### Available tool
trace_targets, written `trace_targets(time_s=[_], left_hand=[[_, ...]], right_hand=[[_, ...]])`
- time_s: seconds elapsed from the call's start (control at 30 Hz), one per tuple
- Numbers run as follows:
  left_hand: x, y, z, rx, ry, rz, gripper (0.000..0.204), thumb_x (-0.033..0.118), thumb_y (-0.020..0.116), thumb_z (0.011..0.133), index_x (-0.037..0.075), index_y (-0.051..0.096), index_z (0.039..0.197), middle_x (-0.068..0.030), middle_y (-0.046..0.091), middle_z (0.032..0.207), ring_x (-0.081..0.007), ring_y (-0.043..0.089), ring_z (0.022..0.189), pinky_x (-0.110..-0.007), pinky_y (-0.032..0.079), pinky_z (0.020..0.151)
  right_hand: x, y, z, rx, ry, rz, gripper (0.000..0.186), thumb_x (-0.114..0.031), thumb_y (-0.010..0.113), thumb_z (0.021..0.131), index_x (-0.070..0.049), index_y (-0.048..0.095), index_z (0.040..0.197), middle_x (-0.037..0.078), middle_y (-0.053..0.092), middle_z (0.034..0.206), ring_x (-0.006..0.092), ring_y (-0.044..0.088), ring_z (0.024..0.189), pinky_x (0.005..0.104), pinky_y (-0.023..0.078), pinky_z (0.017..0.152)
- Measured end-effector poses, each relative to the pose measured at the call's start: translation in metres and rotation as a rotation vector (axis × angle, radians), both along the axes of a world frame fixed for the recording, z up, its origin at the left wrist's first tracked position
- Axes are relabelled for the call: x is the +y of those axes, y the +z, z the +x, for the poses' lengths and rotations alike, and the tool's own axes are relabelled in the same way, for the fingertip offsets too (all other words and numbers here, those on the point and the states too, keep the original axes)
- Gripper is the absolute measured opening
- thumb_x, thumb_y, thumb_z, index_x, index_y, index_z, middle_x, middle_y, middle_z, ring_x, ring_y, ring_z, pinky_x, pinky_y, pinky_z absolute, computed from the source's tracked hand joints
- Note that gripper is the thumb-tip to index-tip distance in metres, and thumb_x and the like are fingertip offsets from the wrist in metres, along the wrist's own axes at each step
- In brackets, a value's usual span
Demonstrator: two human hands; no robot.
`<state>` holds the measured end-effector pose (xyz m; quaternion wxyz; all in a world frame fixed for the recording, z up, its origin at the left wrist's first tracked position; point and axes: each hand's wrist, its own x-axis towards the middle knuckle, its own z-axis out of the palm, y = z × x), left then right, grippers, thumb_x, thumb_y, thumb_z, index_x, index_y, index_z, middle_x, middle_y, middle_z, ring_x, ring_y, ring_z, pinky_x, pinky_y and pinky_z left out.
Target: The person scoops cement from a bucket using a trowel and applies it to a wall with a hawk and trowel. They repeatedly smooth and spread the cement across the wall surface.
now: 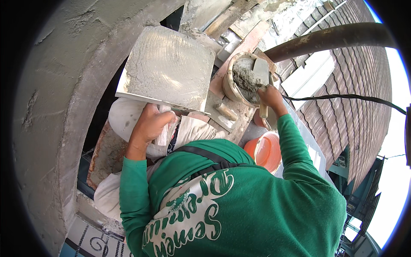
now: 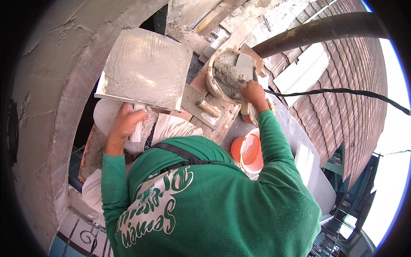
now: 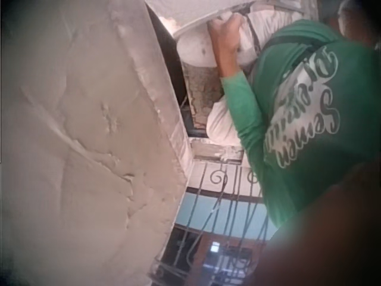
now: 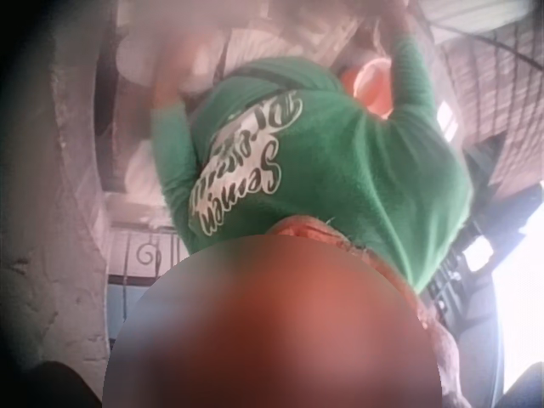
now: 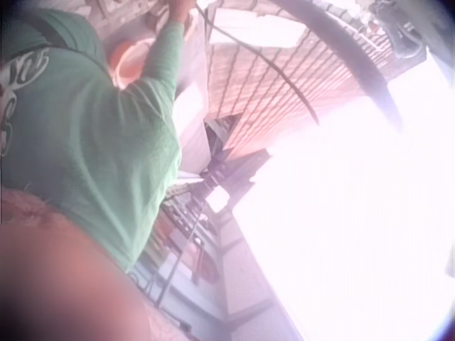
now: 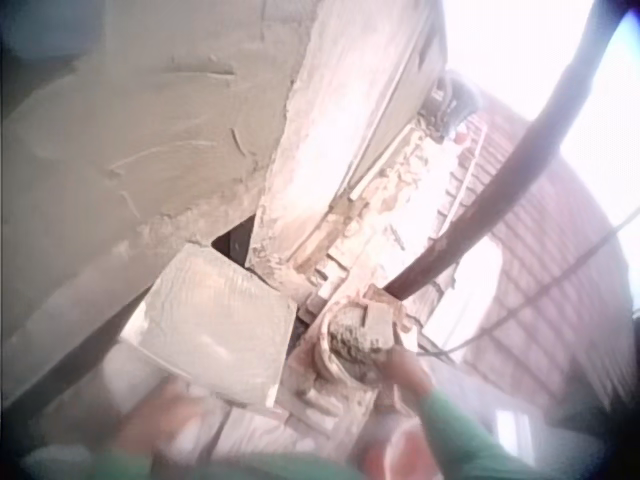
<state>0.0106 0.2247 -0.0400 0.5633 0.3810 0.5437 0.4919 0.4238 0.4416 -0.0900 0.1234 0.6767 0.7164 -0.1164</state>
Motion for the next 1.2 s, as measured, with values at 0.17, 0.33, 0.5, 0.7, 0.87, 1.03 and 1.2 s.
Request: trace_targets(time_s=[0.17, 0.33, 0.5, 0.7, 0.87, 1.03, 1.2], left_hand=[[0.026, -0.004, 0.008, -0.021, -0.233, -0.221, 0.047, 0.002, 0.065, 0.079, -0.008, 0.057, 0.125, -0.0094, 0.068, 0.100, -0.0164, 0.065, 0.084, -0.031, 0.053, 0.078], [0.041, -0.016, 0.034, 0.001, -0.240, -0.126, 0.039, 0.004, 0.065, 0.079, -0.009, 0.063, 0.116, -0.0105, 0.070, 0.093, -0.0160, 0.065, 0.080, -0.031, 0.052, 0.074], [0.043, -0.028, 0.033, 0.002, -0.283, -0.218, 0.045, 0.003, 0.065, 0.078, -0.008, 0.061, 0.121, -0.0104, 0.070, 0.096, -0.0152, 0.065, 0.082, -0.030, 0.052, 0.072], [0.043, -0.037, 0.031, -0.034, -0.274, -0.203, 0.050, 0.001, 0.065, 0.077, -0.008, 0.059, 0.125, -0.0119, 0.069, 0.101, -0.0168, 0.066, 0.082, -0.030, 0.052, 0.071], [0.041, -0.041, 0.034, -0.062, -0.214, -0.212, 0.047, 0.000, 0.065, 0.077, -0.010, 0.059, 0.122, -0.0123, 0.069, 0.097, -0.0176, 0.066, 0.079, -0.031, 0.052, 0.068], [0.044, -0.037, 0.032, -0.087, -0.263, -0.302, 0.037, 0.000, 0.064, 0.078, -0.009, 0.063, 0.114, -0.0101, 0.069, 0.088, -0.0158, 0.066, 0.074, -0.031, 0.052, 0.067], [0.036, -0.030, 0.034, -0.047, -0.176, -0.238, 0.032, 0.000, 0.063, 0.078, -0.008, 0.064, 0.110, -0.0089, 0.069, 0.088, -0.0142, 0.065, 0.074, -0.029, 0.052, 0.069]], right_hand=[[0.010, 0.057, 0.035, -0.060, 0.018, 0.013, 0.041, -0.023, 0.057, 0.086, 0.002, 0.062, 0.118, 0.029, 0.071, 0.110, 0.0465, 0.067, 0.105, 0.0535, 0.053, 0.092], [0.022, 0.103, 0.040, -0.415, 0.144, -0.012, 0.036, -0.030, 0.058, 0.086, -0.004, 0.077, 0.101, 0.021, 0.075, 0.104, 0.0380, 0.072, 0.100, 0.0486, 0.056, 0.090], [0.031, 0.045, 0.017, -0.381, 0.218, -0.165, 0.043, -0.040, 0.060, 0.088, -0.005, 0.078, 0.104, 0.019, 0.075, 0.107, 0.0377, 0.072, 0.102, 0.0474, 0.056, 0.091], [0.023, -0.029, -0.021, -0.072, 0.260, -0.215, 0.050, -0.044, 0.055, 0.091, 0.001, 0.076, 0.101, 0.025, 0.072, 0.110, 0.0436, 0.069, 0.106, 0.0511, 0.053, 0.096], [0.004, -0.015, -0.015, -0.056, 0.163, -0.152, 0.048, -0.044, 0.055, 0.091, -0.003, 0.076, 0.103, 0.026, 0.073, 0.108, 0.0451, 0.069, 0.104, 0.0534, 0.053, 0.095], [-0.005, -0.007, -0.008, 0.024, 0.142, -0.130, 0.045, -0.044, 0.056, 0.091, -0.006, 0.076, 0.102, 0.026, 0.072, 0.105, 0.0460, 0.069, 0.100, 0.0564, 0.053, 0.091], [-0.008, -0.009, 0.003, 0.072, 0.113, -0.109, 0.043, -0.044, 0.056, 0.091, -0.008, 0.076, 0.104, 0.026, 0.072, 0.101, 0.0466, 0.069, 0.097, 0.0556, 0.054, 0.088]])
